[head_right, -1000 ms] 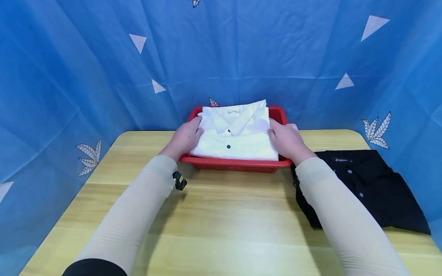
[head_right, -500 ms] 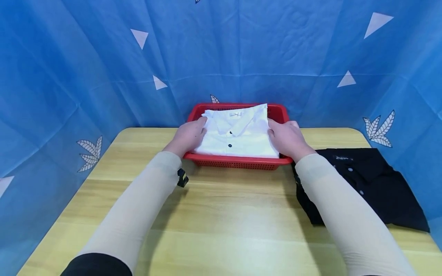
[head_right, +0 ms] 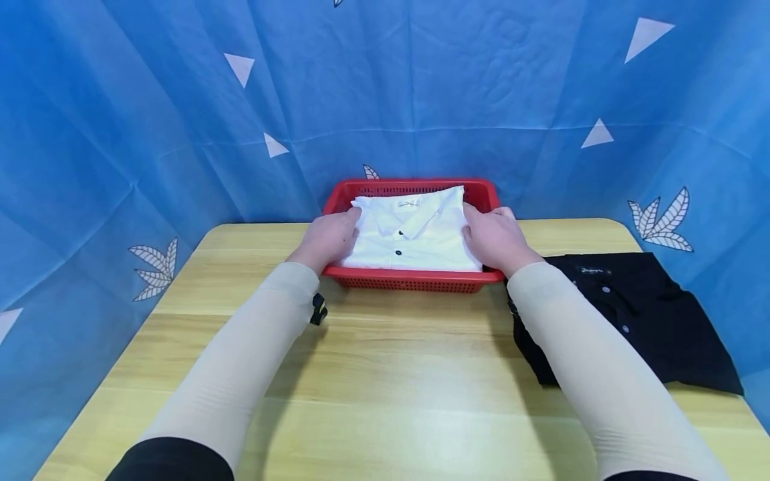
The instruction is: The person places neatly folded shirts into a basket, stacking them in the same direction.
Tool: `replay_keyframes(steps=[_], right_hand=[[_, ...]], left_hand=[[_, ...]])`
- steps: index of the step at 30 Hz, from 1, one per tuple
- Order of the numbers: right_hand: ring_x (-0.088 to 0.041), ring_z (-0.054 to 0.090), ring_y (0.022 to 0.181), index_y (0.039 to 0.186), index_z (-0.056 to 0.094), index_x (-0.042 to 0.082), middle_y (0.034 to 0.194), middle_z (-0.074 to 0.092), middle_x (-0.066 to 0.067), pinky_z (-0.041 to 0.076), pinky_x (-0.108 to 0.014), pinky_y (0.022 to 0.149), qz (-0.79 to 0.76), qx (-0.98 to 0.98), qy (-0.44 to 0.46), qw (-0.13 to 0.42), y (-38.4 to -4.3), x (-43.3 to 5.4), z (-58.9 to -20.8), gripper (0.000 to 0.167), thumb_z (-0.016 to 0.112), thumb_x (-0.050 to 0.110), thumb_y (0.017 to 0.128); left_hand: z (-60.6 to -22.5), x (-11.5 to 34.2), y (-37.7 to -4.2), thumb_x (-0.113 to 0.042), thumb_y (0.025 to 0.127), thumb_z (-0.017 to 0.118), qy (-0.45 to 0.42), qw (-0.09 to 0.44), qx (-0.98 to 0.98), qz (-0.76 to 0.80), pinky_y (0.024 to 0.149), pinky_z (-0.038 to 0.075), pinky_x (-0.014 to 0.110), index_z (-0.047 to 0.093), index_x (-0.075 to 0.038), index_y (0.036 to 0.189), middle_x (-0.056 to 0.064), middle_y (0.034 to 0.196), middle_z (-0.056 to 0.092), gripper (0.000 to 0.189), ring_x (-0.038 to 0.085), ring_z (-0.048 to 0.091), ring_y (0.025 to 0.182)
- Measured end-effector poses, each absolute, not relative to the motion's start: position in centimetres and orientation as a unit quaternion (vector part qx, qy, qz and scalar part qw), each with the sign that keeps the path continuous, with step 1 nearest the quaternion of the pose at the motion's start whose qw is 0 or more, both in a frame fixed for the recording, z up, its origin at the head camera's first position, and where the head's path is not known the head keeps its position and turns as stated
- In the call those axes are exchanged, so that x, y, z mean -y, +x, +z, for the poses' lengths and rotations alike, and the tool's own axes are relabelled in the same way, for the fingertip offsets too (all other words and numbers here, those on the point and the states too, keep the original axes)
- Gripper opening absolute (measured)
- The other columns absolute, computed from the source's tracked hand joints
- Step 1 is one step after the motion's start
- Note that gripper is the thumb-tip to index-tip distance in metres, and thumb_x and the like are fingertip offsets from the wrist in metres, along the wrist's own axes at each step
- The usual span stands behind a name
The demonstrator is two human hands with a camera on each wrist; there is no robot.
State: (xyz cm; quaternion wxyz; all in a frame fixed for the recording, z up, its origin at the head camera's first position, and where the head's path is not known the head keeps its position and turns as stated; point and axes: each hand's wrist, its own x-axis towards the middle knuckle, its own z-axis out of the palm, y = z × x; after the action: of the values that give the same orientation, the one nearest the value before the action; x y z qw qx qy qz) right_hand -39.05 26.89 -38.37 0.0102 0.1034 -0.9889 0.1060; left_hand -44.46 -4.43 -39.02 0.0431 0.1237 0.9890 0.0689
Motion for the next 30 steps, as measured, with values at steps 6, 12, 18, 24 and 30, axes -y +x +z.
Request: replay_keyframes(steps=[6, 12, 18, 24, 30], right_hand=[[-0.037, 0.062, 0.109, 0.163, 0.008, 0.007, 0.084, 0.065, -0.012, 0.025, -0.054, 0.109, 0.125, 0.989, 0.081, 0.021, -40.2, -26.5, -38.2, 0.087, 0.064, 0.027, 0.098], [-0.037, 0.059, 0.11, 0.163, 0.016, 0.015, 0.086, 0.066, -0.009, 0.026, -0.055, 0.107, 0.129, 0.99, 0.062, 0.003, -41.2, -26.2, -37.8, 0.095, 0.076, 0.03, 0.09], [-0.041, 0.049, 0.119, 0.158, 0.033, 0.013, 0.109, 0.069, -0.015, 0.027, -0.058, 0.106, 0.108, 0.993, 0.056, -0.009, -41.6, -26.2, -37.7, 0.091, 0.082, 0.032, 0.084], [-0.035, 0.06, 0.11, 0.152, 0.045, 0.013, 0.101, 0.072, -0.01, 0.022, -0.056, 0.108, 0.074, 0.994, 0.077, -0.011, -41.8, -26.0, -38.0, 0.079, 0.081, 0.031, 0.084], [-0.032, 0.062, 0.11, 0.142, 0.06, 0.017, 0.117, 0.071, -0.012, 0.023, -0.056, 0.108, 0.048, 0.995, 0.086, -0.014, -41.9, -25.9, -37.9, 0.069, 0.086, 0.032, 0.079]], left_hand=[[-38.8, 4.6, -46.5, -0.03, 0.087, 0.081, 0.152, 0.023, -0.987, 0.037, 0.104, 0.048, 0.045, 0.029, -0.016, 0.16, 0.008, 0.14, 0.055, 0.091, 0.025, 0.055, 0.117], [-38.4, 4.7, -48.3, -0.032, 0.085, 0.083, 0.159, 0.02, -0.986, 0.048, 0.108, 0.044, 0.045, 0.016, -0.02, 0.164, 0.004, 0.155, 0.044, 0.104, 0.026, 0.047, 0.136], [-38.2, 4.6, -49.2, -0.034, 0.083, 0.084, 0.178, 0.017, -0.983, 0.045, 0.108, 0.043, 0.046, 0.01, -0.026, 0.164, 0.002, 0.158, 0.04, 0.11, 0.027, 0.044, 0.139], [-38.7, 4.9, -49.5, -0.037, 0.078, 0.088, 0.207, 0.007, -0.978, 0.003, 0.105, 0.047, 0.047, 0.029, -0.019, 0.16, 0.007, 0.151, 0.047, 0.102, 0.03, 0.048, 0.133], [-38.6, 4.9, -49.6, -0.037, 0.077, 0.088, 0.228, 0.002, -0.973, -0.029, 0.106, 0.046, 0.048, 0.041, -0.015, 0.154, 0.009, 0.143, 0.053, 0.093, 0.031, 0.048, 0.131]])
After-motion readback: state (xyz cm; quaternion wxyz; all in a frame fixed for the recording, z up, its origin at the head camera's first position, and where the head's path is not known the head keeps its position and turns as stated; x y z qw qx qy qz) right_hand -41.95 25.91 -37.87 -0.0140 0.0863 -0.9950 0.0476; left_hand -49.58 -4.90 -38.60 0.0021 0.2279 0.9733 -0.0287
